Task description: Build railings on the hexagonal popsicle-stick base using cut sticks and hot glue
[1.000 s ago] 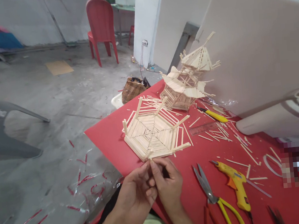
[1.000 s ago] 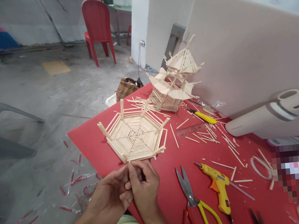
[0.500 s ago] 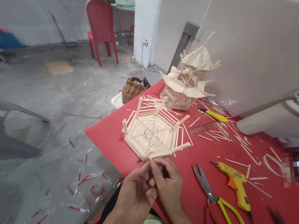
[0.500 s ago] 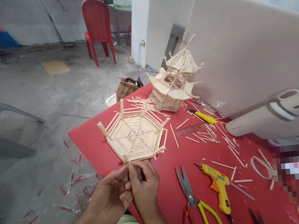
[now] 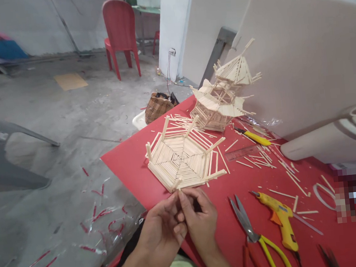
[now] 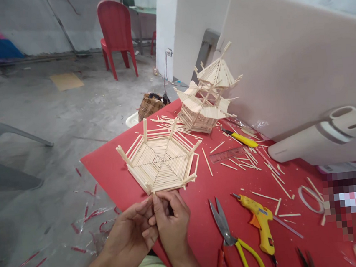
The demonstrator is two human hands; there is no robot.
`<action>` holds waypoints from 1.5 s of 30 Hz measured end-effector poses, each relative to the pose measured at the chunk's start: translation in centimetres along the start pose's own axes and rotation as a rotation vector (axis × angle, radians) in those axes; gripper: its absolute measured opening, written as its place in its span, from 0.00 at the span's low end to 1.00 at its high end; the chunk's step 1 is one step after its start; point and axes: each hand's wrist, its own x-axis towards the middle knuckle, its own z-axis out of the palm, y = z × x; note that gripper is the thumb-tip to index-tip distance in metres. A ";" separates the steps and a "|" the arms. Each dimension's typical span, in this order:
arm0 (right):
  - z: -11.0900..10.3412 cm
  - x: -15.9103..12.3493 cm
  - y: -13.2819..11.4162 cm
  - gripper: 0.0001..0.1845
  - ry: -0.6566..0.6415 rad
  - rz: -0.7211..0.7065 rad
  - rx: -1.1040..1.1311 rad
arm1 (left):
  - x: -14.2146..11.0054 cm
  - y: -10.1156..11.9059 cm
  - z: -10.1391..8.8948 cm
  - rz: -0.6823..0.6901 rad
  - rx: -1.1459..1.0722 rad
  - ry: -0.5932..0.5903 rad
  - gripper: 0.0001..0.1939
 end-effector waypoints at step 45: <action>-1.0 -2.7 0.0 0.22 0.176 0.028 0.196 | 0.8 -2.4 -1.0 0.570 0.422 -0.056 0.10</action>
